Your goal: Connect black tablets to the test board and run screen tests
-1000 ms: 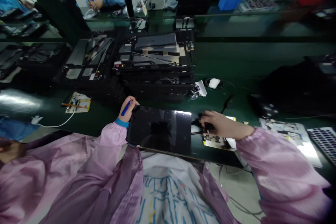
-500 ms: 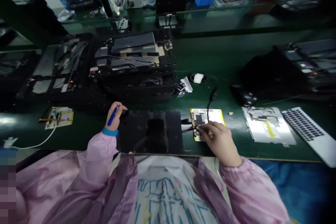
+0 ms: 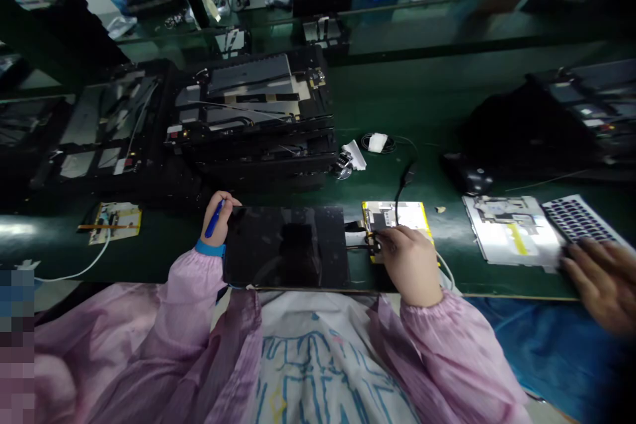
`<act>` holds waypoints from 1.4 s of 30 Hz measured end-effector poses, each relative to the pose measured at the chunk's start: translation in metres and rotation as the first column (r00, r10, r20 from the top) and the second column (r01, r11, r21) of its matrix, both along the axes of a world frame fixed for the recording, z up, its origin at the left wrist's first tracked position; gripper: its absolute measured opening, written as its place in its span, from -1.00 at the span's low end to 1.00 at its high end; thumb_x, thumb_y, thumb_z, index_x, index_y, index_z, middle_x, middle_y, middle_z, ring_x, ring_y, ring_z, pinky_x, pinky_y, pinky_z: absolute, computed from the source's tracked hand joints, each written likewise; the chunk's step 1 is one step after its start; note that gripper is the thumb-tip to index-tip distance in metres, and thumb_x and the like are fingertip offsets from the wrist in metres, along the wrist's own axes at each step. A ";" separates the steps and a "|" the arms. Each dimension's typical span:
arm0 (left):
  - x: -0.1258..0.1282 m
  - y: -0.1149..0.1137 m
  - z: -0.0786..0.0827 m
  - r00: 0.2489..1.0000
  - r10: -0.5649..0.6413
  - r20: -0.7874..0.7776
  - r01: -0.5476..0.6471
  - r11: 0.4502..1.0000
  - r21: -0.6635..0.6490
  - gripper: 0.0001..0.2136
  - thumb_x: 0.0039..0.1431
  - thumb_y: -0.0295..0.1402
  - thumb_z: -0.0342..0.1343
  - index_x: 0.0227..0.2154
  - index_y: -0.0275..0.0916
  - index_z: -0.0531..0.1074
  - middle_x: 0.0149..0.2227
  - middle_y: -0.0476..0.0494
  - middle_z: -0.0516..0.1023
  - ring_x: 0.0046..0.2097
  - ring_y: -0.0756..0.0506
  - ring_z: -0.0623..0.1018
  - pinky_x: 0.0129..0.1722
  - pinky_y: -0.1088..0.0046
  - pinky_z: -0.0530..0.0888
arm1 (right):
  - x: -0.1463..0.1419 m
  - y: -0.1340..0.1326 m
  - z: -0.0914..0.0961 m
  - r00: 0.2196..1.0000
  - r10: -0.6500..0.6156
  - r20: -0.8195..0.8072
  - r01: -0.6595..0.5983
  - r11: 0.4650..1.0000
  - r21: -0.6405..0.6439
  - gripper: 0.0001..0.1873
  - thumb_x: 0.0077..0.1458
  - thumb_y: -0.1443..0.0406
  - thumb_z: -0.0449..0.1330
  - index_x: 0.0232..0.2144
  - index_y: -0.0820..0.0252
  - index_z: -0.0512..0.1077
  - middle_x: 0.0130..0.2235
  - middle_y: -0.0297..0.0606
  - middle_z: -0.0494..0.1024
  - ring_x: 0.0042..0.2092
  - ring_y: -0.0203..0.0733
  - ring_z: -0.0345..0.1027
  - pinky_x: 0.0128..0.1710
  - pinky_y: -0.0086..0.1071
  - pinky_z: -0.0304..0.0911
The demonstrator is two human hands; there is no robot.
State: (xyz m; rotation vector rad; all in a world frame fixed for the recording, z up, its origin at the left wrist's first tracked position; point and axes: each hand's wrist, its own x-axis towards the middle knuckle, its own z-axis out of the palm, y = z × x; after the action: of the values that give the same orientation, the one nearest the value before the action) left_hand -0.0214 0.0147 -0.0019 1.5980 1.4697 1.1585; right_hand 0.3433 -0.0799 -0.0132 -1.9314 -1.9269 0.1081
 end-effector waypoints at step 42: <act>-0.016 -0.109 0.086 0.949 -0.175 -0.264 0.291 0.811 0.507 -0.72 0.04 -0.56 0.18 -0.17 -0.17 0.47 -0.17 -0.11 0.64 -0.09 -0.15 0.61 -0.06 0.28 0.56 | -0.033 -0.024 0.041 0.848 0.297 -0.439 -0.225 0.952 0.210 -0.64 0.01 0.41 0.07 -0.14 0.11 0.48 -0.14 -0.24 0.60 -0.12 -0.14 0.50 -0.14 -0.31 0.40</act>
State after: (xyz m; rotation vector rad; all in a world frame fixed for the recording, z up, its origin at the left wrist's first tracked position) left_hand -0.0372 -0.0945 0.0838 2.2767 1.0599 1.3698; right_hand 0.3106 -0.1037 0.0282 -1.3730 -1.7896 0.4506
